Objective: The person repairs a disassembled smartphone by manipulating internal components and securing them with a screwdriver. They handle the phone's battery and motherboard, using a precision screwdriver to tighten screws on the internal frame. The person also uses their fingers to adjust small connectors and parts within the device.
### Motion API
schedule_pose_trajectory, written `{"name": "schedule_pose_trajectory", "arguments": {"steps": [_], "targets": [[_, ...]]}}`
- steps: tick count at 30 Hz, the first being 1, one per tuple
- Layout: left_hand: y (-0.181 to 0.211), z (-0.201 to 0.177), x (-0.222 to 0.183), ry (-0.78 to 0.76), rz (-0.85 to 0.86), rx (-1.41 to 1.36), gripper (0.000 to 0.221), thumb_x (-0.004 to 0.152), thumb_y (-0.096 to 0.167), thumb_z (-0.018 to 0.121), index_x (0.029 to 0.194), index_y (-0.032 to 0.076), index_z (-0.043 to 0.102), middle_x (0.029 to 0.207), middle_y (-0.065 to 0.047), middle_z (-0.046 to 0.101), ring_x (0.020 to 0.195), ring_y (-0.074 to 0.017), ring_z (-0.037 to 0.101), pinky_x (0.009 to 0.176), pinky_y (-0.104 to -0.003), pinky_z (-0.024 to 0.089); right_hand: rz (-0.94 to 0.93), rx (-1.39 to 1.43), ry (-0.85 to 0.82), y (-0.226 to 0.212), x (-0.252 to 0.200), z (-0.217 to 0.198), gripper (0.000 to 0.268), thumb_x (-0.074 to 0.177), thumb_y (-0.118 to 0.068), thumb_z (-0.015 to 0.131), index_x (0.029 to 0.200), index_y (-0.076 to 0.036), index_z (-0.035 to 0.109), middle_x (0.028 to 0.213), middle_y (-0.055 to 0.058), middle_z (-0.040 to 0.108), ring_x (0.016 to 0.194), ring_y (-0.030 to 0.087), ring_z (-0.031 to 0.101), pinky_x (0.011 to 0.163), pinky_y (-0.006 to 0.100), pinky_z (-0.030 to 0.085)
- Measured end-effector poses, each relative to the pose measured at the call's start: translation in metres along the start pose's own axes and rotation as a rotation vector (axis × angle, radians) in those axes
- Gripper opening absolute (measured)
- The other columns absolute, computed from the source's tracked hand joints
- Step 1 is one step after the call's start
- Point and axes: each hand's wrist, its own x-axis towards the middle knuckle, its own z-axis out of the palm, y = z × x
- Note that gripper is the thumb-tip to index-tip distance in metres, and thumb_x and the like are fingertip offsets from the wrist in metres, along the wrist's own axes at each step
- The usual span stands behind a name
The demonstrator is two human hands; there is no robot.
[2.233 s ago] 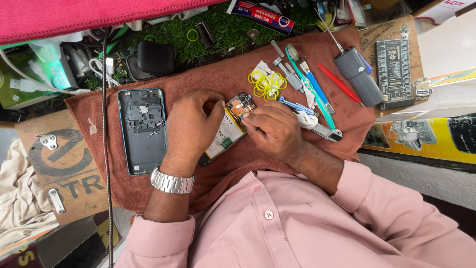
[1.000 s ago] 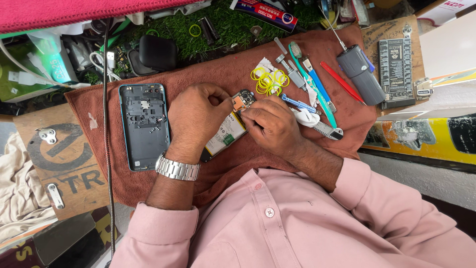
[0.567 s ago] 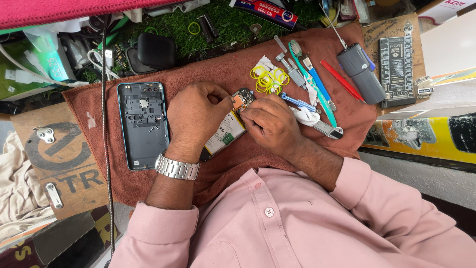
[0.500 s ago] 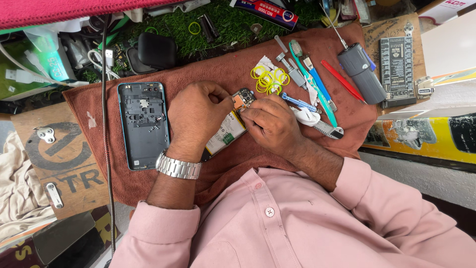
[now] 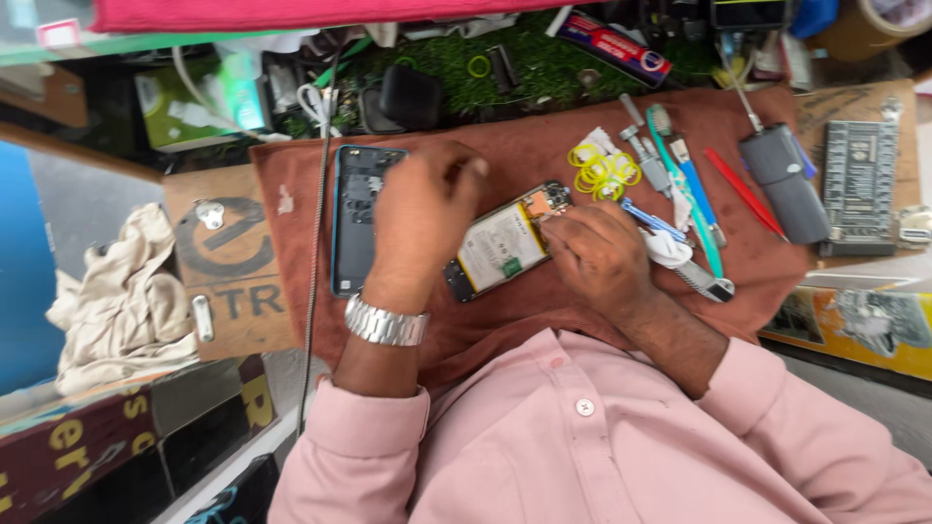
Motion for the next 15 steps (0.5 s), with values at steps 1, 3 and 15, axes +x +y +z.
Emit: {"name": "schedule_pose_trajectory", "arguments": {"steps": [1,3,15], "targets": [[-0.007,-0.013,-0.003,0.069,0.03,0.062,0.013,0.091,0.023,0.073,0.1,0.014,0.078,0.095,-0.011,0.077,0.087,-0.0313,0.073,0.074,-0.043,0.056,-0.001,0.006,0.005,0.0,-0.001,0.001,0.017,0.085,0.001,0.079,0.101,-0.004,0.073,0.097,0.01,0.07,0.089,0.029,0.066,0.081,0.041,0.054],[-0.022,-0.043,-0.003,0.086,-0.03,0.24,0.015,0.092,0.022,0.074,0.105,0.015,0.077,0.099,-0.009,0.075,0.093,-0.0313,0.071,0.077,-0.044,0.055,0.002,0.005,0.011,0.0,-0.002,0.001,0.017,0.088,0.001,0.079,0.103,-0.003,0.073,0.099,0.009,0.071,0.09,0.028,0.066,0.081,0.039,0.055],[-0.056,-0.086,-0.008,-0.06,-0.029,0.368,0.053,0.069,0.004,0.08,0.119,0.019,0.072,0.113,-0.012,0.058,0.1,-0.0347,0.066,0.084,-0.045,0.056,0.016,-0.004,-0.001,-0.001,-0.001,0.004,0.016,0.089,-0.001,0.079,0.103,-0.002,0.072,0.099,0.01,0.071,0.089,0.028,0.066,0.079,0.04,0.054]]}}
